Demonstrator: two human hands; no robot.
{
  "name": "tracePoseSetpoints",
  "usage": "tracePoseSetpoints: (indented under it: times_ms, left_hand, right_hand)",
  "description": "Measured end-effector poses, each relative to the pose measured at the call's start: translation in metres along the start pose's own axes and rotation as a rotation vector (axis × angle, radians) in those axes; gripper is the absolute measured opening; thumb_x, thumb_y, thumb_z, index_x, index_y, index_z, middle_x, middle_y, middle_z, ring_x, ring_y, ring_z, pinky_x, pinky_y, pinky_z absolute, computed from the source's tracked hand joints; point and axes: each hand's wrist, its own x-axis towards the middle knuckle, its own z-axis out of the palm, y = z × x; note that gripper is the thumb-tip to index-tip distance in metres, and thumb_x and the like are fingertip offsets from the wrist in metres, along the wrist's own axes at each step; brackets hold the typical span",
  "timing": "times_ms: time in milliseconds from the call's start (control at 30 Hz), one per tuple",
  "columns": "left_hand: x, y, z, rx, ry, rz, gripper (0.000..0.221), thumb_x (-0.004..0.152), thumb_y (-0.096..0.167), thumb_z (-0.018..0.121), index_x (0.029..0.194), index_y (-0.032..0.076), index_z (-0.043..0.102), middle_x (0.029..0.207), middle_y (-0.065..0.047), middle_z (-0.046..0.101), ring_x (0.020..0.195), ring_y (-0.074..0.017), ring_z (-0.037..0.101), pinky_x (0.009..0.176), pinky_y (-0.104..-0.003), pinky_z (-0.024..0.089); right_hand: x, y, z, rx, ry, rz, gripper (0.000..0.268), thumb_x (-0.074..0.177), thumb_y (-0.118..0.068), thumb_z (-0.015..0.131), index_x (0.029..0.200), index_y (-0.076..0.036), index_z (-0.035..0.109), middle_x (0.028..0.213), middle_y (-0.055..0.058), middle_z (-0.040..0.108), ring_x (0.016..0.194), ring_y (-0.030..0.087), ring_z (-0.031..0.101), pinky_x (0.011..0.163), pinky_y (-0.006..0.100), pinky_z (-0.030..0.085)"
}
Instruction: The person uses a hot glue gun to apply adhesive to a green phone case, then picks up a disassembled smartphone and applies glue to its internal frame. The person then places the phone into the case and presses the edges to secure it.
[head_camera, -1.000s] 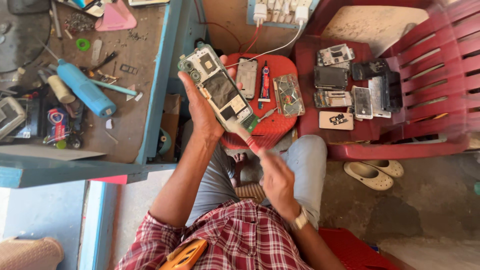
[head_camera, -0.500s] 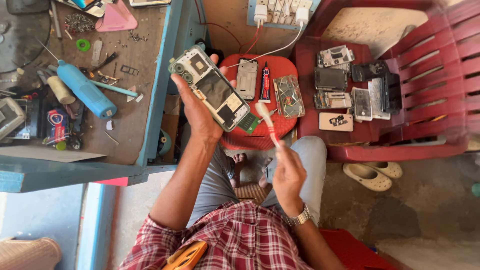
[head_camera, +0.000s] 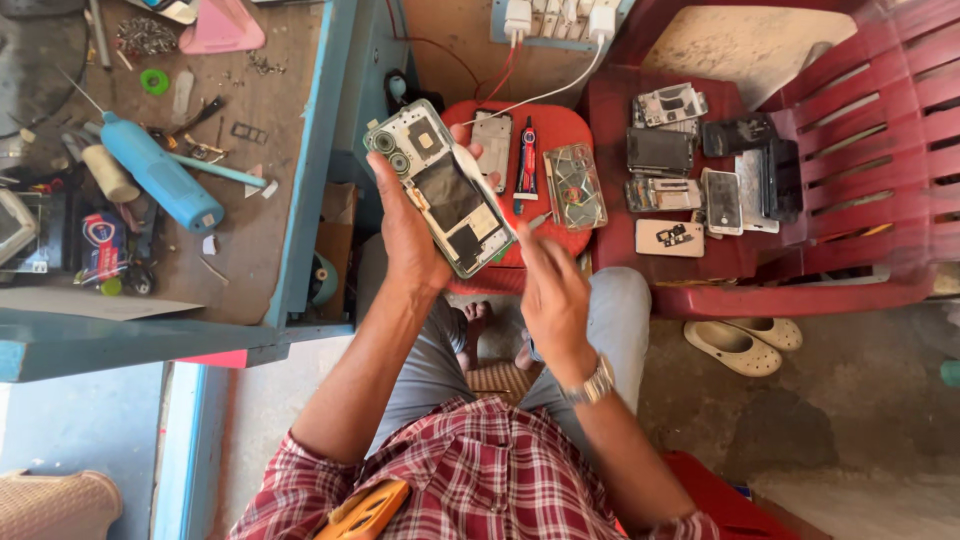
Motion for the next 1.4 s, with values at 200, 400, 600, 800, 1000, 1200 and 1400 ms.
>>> tracePoseSetpoints:
  times_ms: [200,400,600,800,1000,1200,1400]
  left_hand:
    - [0.005,0.011,-0.008,0.061,0.094,0.007,0.078,0.100,0.069,0.034,0.150,0.011,0.048,0.142,-0.013,0.062,0.125,-0.0266,0.064,0.099,-0.053,0.059]
    - [0.003,-0.019,-0.006,0.081,0.000,-0.131,0.084,0.100,0.071,0.036,0.152,0.006,0.047,0.146,-0.013,0.061,0.129,-0.0301,0.063,0.107,-0.050,0.057]
    - [0.010,-0.012,-0.010,0.009,0.028,-0.111,0.082,0.098,0.069,0.034,0.150,0.007,0.048,0.142,-0.013,0.062,0.131,-0.0283,0.064,0.107,-0.049,0.058]
    - [0.011,-0.017,-0.016,0.004,-0.113,-0.233,0.090,0.102,0.074,0.031,0.152,0.002,0.048,0.133,-0.018,0.066,0.115,-0.0323,0.069,0.097,-0.046,0.060]
    - [0.004,-0.031,-0.019,0.098,-0.068,-0.234,0.091,0.099,0.075,0.032,0.154,0.005,0.045,0.134,-0.015,0.067,0.109,-0.0269,0.069,0.099,-0.042,0.058]
    - [0.002,-0.032,-0.030,0.153,-0.061,-0.252,0.092,0.099,0.075,0.031,0.155,0.004,0.046,0.133,-0.013,0.066,0.108,-0.0239,0.069,0.097,-0.040,0.057]
    - [0.000,-0.030,-0.031,0.158,-0.123,-0.228,0.095,0.100,0.077,0.028,0.155,0.003,0.049,0.131,-0.012,0.067,0.109,-0.0216,0.067,0.095,-0.037,0.058]
  right_hand:
    - [-0.033,-0.011,-0.020,-0.028,-0.010,0.000,0.054,0.092,0.015,0.061,0.143,-0.004,0.059,0.115,0.016,0.067,0.101,0.032,0.070,0.086,0.040,0.058]
    - [0.007,0.017,-0.001,-0.107,0.001,-0.066,0.059,0.092,0.016,0.060,0.148,-0.004,0.055,0.119,0.015,0.065,0.106,0.034,0.066,0.090,0.044,0.054]
    - [0.009,0.015,-0.002,-0.098,-0.017,-0.077,0.059,0.092,0.015,0.058,0.148,-0.004,0.055,0.120,0.018,0.066,0.105,0.034,0.065,0.089,0.043,0.054]
    - [-0.009,0.001,-0.012,-0.045,0.036,0.018,0.051,0.096,0.013,0.059,0.144,-0.004,0.058,0.113,0.018,0.066,0.098,0.033,0.068,0.083,0.042,0.057]
    - [0.038,-0.010,0.012,-0.063,0.052,-0.030,0.053,0.094,0.014,0.061,0.144,-0.002,0.059,0.108,0.016,0.067,0.097,0.033,0.068,0.081,0.044,0.056]
    - [0.038,-0.031,0.008,0.036,0.075,0.026,0.059,0.092,0.016,0.059,0.145,-0.009,0.058,0.110,0.015,0.066,0.098,0.031,0.070,0.083,0.042,0.057]
    - [0.037,-0.023,0.010,0.060,0.035,0.011,0.059,0.094,0.016,0.059,0.147,-0.010,0.058,0.112,0.015,0.066,0.099,0.031,0.069,0.083,0.041,0.057]
